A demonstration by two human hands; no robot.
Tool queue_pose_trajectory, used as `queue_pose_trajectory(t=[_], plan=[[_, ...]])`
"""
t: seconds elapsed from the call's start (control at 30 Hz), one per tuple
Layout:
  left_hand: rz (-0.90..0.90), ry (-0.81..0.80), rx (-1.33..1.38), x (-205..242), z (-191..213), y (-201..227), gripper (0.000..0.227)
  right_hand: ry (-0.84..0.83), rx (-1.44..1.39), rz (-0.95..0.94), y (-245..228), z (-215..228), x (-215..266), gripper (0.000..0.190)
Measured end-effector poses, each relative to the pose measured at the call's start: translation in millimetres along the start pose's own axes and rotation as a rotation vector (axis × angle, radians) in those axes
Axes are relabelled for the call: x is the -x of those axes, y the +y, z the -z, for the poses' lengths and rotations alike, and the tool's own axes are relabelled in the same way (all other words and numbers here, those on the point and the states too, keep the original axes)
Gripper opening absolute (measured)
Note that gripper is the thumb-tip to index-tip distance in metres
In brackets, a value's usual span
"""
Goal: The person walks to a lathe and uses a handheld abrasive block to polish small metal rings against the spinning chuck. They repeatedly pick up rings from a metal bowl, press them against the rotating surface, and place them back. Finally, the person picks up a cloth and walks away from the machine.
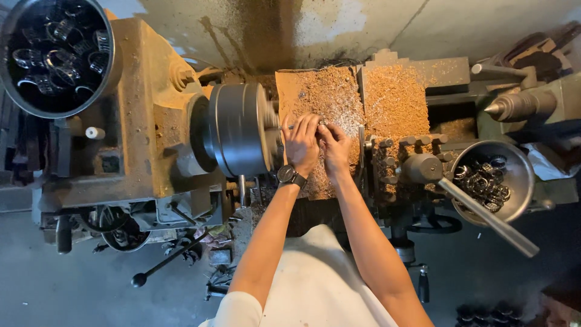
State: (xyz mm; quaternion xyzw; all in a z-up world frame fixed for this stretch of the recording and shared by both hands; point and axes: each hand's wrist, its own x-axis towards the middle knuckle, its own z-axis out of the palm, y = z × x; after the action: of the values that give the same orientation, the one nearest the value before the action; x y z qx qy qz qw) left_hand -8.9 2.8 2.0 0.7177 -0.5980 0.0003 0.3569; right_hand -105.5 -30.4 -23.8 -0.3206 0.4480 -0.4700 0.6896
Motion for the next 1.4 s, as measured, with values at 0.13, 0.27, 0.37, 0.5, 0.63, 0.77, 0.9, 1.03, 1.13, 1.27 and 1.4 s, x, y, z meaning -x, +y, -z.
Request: queue_pose_trajectory(t=[0.13, 0.27, 0.37, 0.5, 0.63, 0.77, 0.9, 1.03, 1.13, 1.27, 1.4], plan=[[-0.031, 0.073, -0.007, -0.2, 1.7, -0.5, 0.027, -0.02, -0.134, -0.005, 11.9, -0.4, -3.4, 0.027], [-0.035, 0.057, -0.042, -0.7, -0.2, -5.0, 0.031, 0.02, -0.105, 0.001, 25.4, 3.9, -11.9, 0.026], [-0.065, 0.086, 0.009, 0.4, -4.2, -5.5, 0.031, 0.072, 0.021, 0.028, 20.4, 0.7, -7.3, 0.028], [-0.055, 0.054, 0.024, -1.3, -4.6, -7.6, 0.026, 0.065, 0.06, 0.072, 8.4, -10.0, 2.4, 0.029], [-0.068, 0.049, 0.011, -4.7, 4.8, -3.8, 0.027, 0.051, -0.023, 0.091, 8.2, -13.7, 0.3, 0.03], [-0.056, 0.053, -0.023, -4.2, -0.1, -6.4, 0.027, 0.107, 0.026, 0.074, 11.1, -18.0, 0.9, 0.03], [-0.06, 0.037, 0.008, -2.5, 0.6, -7.0, 0.029, 0.079, 0.003, 0.103, 26.1, -4.5, -3.1, 0.029], [-0.05, 0.017, 0.037, -4.3, 6.5, -2.6, 0.028, 0.012, -0.062, 0.138, 18.8, -6.7, -1.4, 0.028], [-0.066, 0.027, -0.03, -5.4, 4.3, -6.3, 0.028, 0.115, 0.084, 0.118, 10.6, -19.3, -0.5, 0.029], [-0.107, 0.049, -0.029, -0.9, -2.2, -8.5, 0.031, 0.202, 0.146, 0.089, 20.7, -15.4, -2.4, 0.029], [-0.066, 0.029, 0.029, -3.1, -1.0, -9.8, 0.027, 0.107, -0.039, 0.095, 7.6, -21.5, 6.8, 0.026]])
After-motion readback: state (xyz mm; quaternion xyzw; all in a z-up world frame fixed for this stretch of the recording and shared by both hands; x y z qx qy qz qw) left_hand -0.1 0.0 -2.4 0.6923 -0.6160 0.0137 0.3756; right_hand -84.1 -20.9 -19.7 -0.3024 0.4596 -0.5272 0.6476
